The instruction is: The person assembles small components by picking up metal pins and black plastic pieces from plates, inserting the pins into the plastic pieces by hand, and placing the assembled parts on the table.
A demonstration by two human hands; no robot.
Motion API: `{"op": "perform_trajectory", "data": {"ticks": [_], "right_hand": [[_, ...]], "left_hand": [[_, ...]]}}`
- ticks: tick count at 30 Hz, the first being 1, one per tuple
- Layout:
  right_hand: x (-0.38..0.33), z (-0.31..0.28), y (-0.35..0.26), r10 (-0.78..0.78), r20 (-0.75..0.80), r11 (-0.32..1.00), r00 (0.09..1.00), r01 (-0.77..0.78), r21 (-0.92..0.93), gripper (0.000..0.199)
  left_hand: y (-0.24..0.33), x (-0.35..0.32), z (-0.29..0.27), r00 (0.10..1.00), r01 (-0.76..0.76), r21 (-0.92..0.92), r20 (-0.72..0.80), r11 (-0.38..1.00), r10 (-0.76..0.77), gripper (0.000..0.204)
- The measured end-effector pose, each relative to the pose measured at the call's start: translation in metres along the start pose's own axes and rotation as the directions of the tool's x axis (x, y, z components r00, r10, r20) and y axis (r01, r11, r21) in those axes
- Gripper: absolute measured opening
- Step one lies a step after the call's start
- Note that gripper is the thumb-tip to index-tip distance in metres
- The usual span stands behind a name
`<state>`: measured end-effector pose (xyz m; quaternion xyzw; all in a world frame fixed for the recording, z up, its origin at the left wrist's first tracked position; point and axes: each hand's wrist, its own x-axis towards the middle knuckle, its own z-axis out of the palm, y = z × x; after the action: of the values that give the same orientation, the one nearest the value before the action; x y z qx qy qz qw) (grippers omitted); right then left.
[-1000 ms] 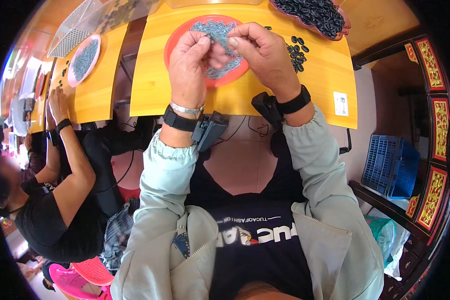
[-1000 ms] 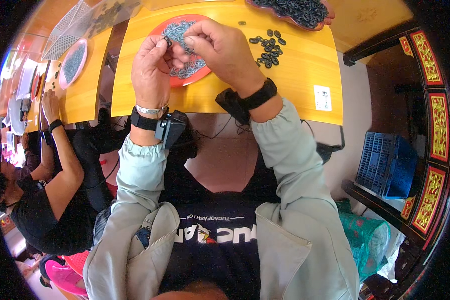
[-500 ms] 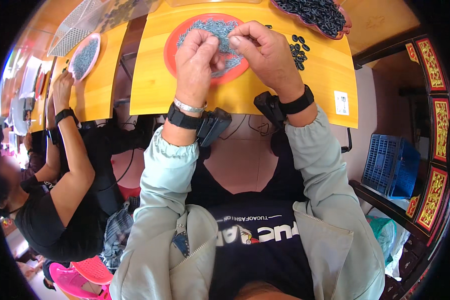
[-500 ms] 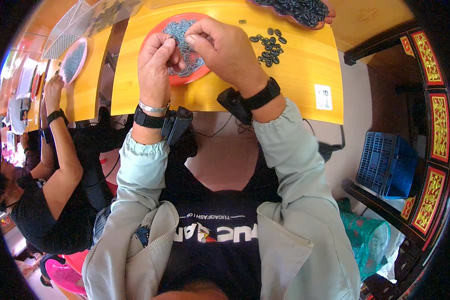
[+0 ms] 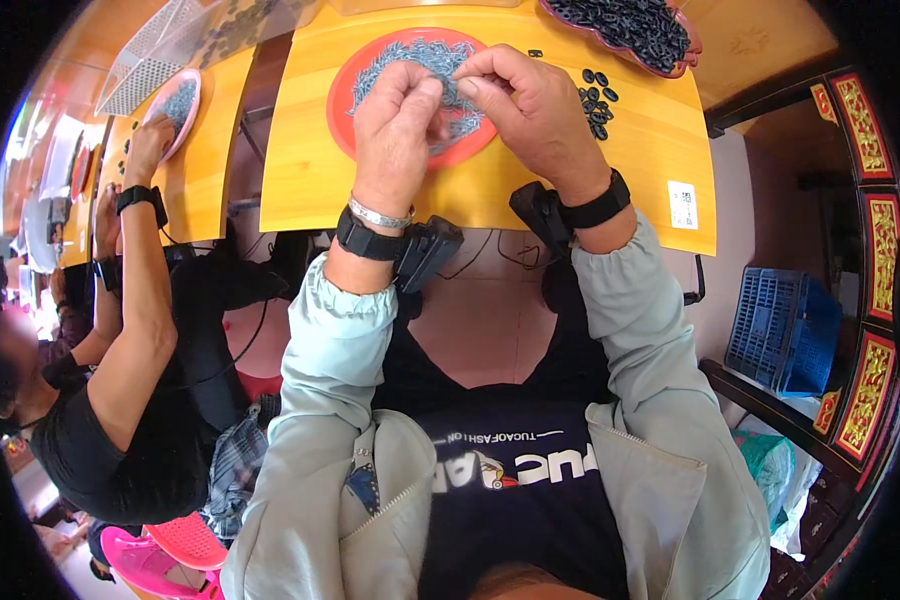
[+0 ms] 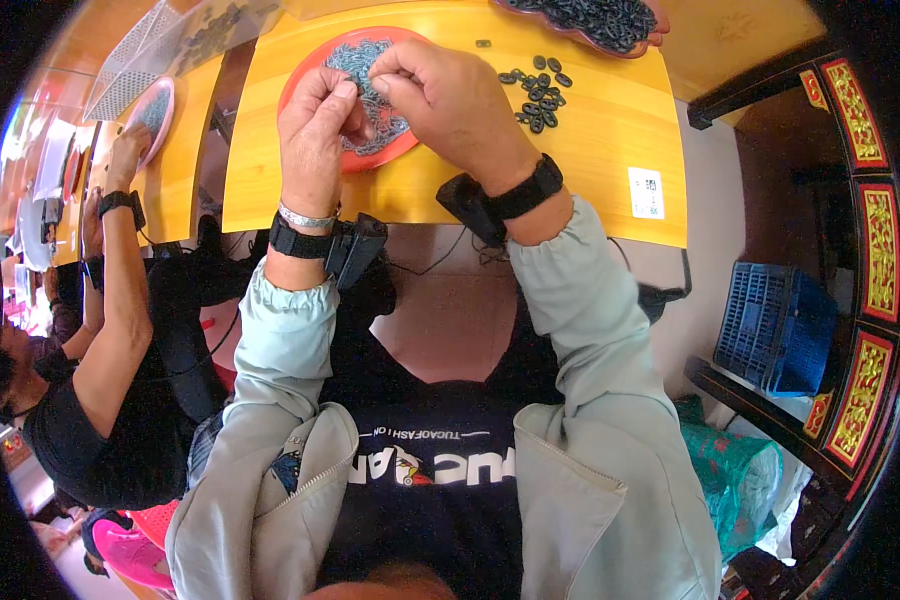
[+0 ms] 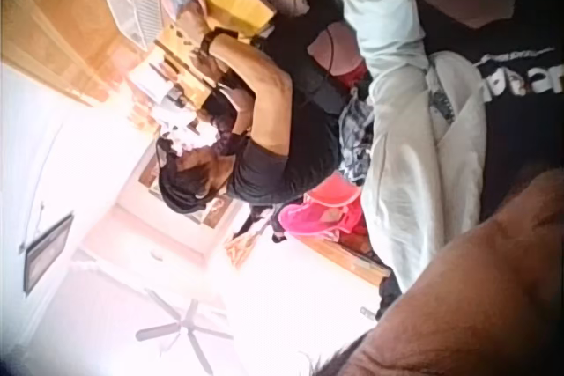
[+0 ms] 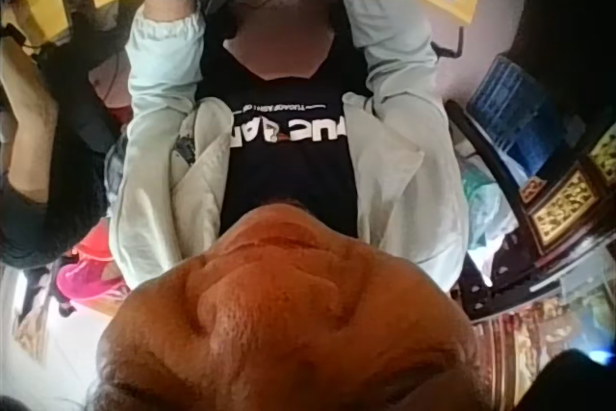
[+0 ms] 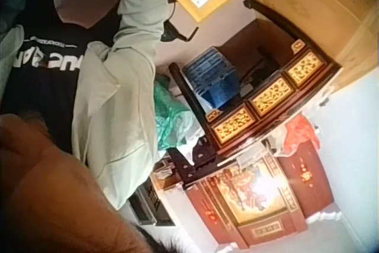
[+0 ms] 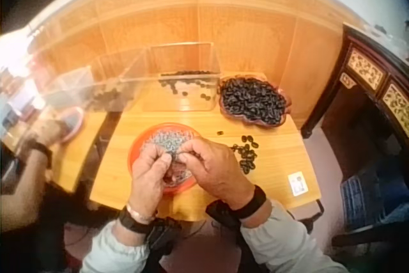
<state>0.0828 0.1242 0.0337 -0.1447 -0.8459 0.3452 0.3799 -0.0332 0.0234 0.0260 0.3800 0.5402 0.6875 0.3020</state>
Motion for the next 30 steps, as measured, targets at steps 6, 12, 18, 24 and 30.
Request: {"op": "perform_trajectory", "data": {"ticks": [6,12,18,24,30], "right_hand": [[-0.0006,0.0000,0.0018,-0.018,0.003,1.000,1.000,0.018,-0.025,0.012],[-0.0011,-0.0010,0.0005,-0.018,0.016,1.000,1.000,0.018,-0.023,0.012],[-0.0010,-0.0014,0.0000,-0.004,0.017,1.000,1.000,0.004,0.006,0.012],[-0.0007,0.0000,0.0046,-0.068,0.005,0.996,0.998,0.068,-0.049,0.012],[-0.0024,-0.0001,0.0039,-0.008,0.035,1.000,0.999,0.009,-0.006,0.010]], "left_hand": [[-0.0009,0.0000,-0.0023,1.000,-0.003,0.078,0.019,0.997,0.002,0.011],[-0.0019,-0.0005,-0.0023,0.999,-0.032,0.151,0.028,0.988,0.028,0.011],[-0.0012,-0.0009,-0.0014,0.999,-0.039,0.180,0.018,0.983,0.037,0.011],[-0.0028,-0.0003,-0.0021,0.999,-0.037,0.185,0.024,0.982,0.033,0.011],[-0.0008,-0.0033,0.0039,0.995,-0.099,0.274,0.007,0.957,0.101,0.010]]}}
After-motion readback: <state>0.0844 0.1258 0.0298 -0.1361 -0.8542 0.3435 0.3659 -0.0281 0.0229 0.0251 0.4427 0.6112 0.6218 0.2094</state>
